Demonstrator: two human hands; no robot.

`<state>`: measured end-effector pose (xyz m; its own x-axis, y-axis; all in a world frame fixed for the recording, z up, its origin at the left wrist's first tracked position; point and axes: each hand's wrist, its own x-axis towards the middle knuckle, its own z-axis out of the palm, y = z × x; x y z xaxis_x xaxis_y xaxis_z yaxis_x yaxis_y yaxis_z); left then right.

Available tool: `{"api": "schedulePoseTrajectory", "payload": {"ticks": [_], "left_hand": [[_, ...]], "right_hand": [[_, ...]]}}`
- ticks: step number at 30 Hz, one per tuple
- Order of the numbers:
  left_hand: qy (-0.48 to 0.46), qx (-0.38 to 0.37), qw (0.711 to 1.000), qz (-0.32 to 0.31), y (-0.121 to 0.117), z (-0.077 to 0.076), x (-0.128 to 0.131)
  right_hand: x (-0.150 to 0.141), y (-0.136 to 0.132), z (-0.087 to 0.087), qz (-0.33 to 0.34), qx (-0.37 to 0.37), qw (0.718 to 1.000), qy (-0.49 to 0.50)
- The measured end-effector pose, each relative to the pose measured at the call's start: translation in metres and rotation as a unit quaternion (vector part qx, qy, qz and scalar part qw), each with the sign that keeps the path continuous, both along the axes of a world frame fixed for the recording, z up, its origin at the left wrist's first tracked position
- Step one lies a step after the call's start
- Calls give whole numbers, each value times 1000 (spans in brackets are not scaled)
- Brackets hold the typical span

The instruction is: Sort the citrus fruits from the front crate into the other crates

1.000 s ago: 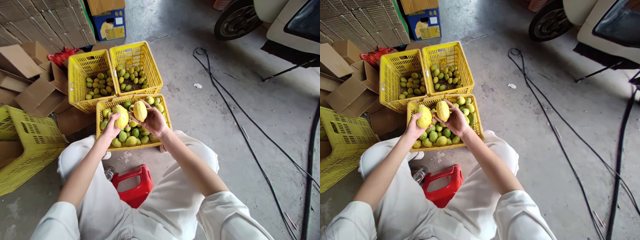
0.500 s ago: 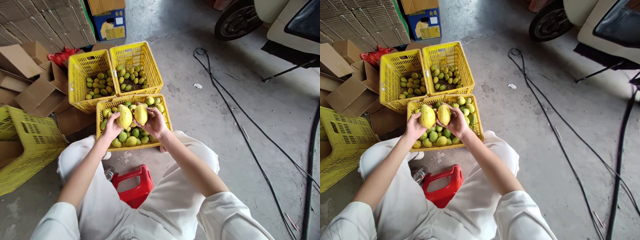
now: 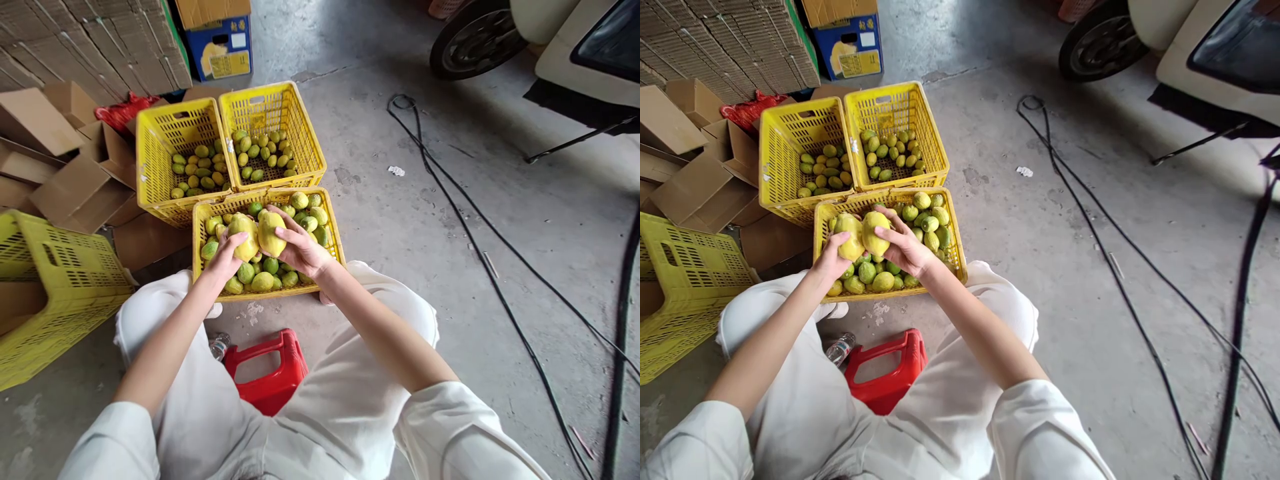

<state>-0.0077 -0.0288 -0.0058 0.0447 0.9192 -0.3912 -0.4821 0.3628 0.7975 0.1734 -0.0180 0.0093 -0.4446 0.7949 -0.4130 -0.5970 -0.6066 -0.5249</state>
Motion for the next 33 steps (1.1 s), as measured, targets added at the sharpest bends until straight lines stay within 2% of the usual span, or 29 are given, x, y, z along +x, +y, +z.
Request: {"api": "schedulePoseTrajectory", "payload": {"ticks": [3,8,12,16,21,28,33], "left_hand": [[2,-15,1000,4,-3,-4,2],[-21,-48,999,13,1,-4,0],[-29,-46,998,22,5,-2,-3],[-15,-53,998,17,2,-3,-2],[-19,-39,999,6,-8,-3,7],[-31,-41,999,14,-10,-1,10],[-26,-52,998,19,-10,-1,8]], "right_hand": [[0,1,-1,6,-9,1000,3],[0,6,-5,-48,-77,995,32],[0,7,-2,-57,-79,995,34],[-3,5,1,-39,-66,997,15],[-5,-1,-4,-24,-18,1000,10],[-1,4,-4,3,-57,997,52],[-2,4,1,0,-75,997,36]]}}
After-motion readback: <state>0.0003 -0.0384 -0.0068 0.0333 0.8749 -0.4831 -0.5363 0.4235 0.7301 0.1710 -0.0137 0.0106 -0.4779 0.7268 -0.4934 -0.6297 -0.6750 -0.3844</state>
